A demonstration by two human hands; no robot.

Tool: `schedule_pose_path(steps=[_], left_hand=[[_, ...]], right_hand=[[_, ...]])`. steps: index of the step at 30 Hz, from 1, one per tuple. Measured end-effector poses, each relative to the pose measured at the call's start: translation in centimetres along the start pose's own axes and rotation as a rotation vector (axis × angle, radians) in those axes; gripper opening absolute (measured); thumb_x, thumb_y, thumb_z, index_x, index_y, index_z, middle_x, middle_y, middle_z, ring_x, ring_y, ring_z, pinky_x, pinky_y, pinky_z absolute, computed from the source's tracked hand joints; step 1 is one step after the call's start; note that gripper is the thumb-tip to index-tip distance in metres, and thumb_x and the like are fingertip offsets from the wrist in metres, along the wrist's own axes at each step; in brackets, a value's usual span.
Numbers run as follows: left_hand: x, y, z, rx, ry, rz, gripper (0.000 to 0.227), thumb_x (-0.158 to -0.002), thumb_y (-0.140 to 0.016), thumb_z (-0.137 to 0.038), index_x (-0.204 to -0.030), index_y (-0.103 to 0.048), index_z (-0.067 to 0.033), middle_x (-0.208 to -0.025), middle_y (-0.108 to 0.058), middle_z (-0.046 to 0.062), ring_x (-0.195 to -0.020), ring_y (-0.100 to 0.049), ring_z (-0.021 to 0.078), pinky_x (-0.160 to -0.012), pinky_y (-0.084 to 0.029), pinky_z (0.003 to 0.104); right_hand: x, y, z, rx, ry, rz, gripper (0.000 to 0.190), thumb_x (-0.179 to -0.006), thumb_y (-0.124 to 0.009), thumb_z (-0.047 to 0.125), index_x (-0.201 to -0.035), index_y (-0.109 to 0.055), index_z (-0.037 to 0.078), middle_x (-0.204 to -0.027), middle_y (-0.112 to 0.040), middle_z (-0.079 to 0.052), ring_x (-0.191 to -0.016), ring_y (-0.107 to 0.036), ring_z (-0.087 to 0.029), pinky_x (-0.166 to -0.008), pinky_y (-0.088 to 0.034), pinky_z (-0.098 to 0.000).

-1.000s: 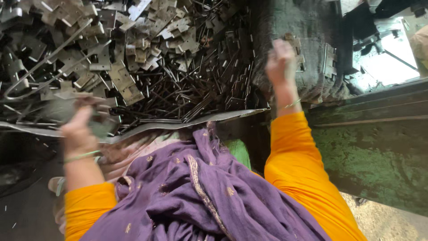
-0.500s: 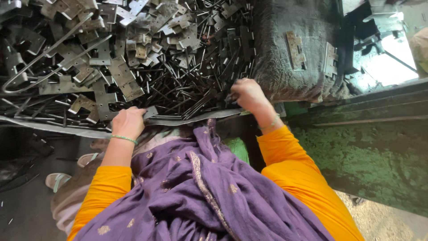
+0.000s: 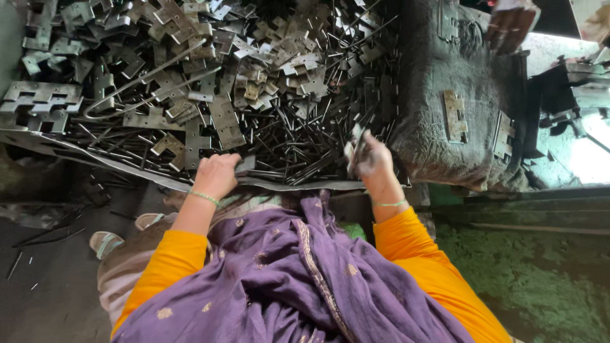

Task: The person sorts small metal hardware pieces from a large pile on a workbench. They pick up individual items, separate them by type, and place them into a nearby container. The task is performed by hand without tools.

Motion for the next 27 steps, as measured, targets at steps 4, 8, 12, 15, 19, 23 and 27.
schedule_pose_path(steps=[4, 8, 12, 15, 19, 23, 27], left_hand=[[1.2, 3.2, 1.0, 0.282, 0.07, -0.253, 0.017, -0.087, -0.077, -0.019, -0.099, -0.068, -0.0102, -0.094, -0.074, 0.009, -0.093, -0.069, 0.0314, -0.081, -0.053, 0.046], [1.6, 3.5, 3.4, 1.053, 0.121, -0.499, 0.015, -0.097, -0.07, -0.019, -0.103, -0.062, -0.0077, -0.095, -0.071, 0.004, -0.088, -0.068, 0.0171, -0.08, -0.053, 0.033], [1.6, 0.5, 8.2, 2.066, 0.333, -0.796, 0.017, -0.107, -0.064, -0.023, -0.1, -0.065, -0.0084, -0.094, -0.068, 0.006, -0.084, -0.065, 0.0192, -0.078, -0.056, 0.033], [1.3, -1.0, 9.7, 2.521, 0.483, -0.823, 0.008, -0.101, -0.064, -0.014, -0.105, -0.067, -0.0077, -0.098, -0.07, 0.008, -0.091, -0.068, 0.0209, -0.086, -0.059, 0.037], [0.6, -0.4, 5.9, 2.372, 0.404, -0.458, 0.017, -0.107, -0.062, -0.006, -0.124, -0.065, -0.006, -0.116, -0.07, 0.009, -0.108, -0.067, 0.0249, -0.105, -0.054, 0.042], [0.5, -2.5, -4.7, 2.61, 0.3, 0.074, 0.033, -0.105, -0.052, -0.033, -0.125, -0.061, -0.0087, -0.124, -0.069, 0.015, -0.114, -0.067, 0.0368, -0.101, -0.052, 0.056], [1.2, -3.9, -7.6, 2.728, 0.42, -0.005, 0.053, -0.099, -0.055, -0.057, -0.123, -0.06, -0.0096, -0.112, -0.069, 0.016, -0.103, -0.067, 0.0337, -0.091, -0.056, 0.047]], right_hand=[[-1.6, 0.7, -4.0, -0.031, -0.21, 0.041, 0.03, -0.102, -0.057, 0.012, -0.126, -0.068, -0.002, -0.103, -0.074, -0.015, -0.091, -0.074, -0.031, -0.075, -0.061, -0.0414], [0.1, -3.0, -3.8, 0.143, -0.092, 0.075, 0.023, -0.101, -0.055, 0.006, -0.121, -0.065, 0.0, -0.109, -0.076, -0.017, -0.098, -0.072, -0.034, -0.085, -0.061, -0.0472], [7.5, -13.5, -0.6, 1.313, 0.827, 0.402, 0.02, -0.088, -0.07, -0.001, -0.106, -0.078, 0.004, -0.11, -0.077, -0.011, -0.118, -0.065, -0.034, -0.098, -0.053, -0.0422], [11.6, -17.7, 0.0, 1.701, 1.268, 0.372, 0.017, -0.075, -0.08, 0.002, -0.091, -0.083, 0.008, -0.102, -0.079, -0.004, -0.107, -0.061, -0.031, -0.095, -0.05, -0.0401], [13.9, -19.8, -0.6, 1.722, 1.52, 0.527, 0.031, -0.075, -0.073, -0.008, -0.1, -0.082, 0.008, -0.113, -0.075, -0.003, -0.119, -0.064, -0.027, -0.101, -0.054, -0.0355], [13.3, -19.4, -5.8, 1.728, 1.172, 0.828, 0.037, -0.092, -0.071, -0.006, -0.128, -0.067, 0.004, -0.122, -0.069, -0.004, -0.122, -0.066, -0.022, -0.107, -0.057, -0.0301], [17.3, -20.6, -12.3, 1.794, 1.422, 1.265, 0.058, -0.077, -0.072, 0.0, -0.134, -0.061, 0.002, -0.13, -0.065, -0.017, -0.126, -0.061, -0.037, -0.108, -0.052, -0.0409]])
Point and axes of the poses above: each hand's wrist, its own x-axis away from the middle knuckle, its own y-axis out of the back of the hand, z = x × y, the point moved 9 cm from there along -x, towards the middle knuckle
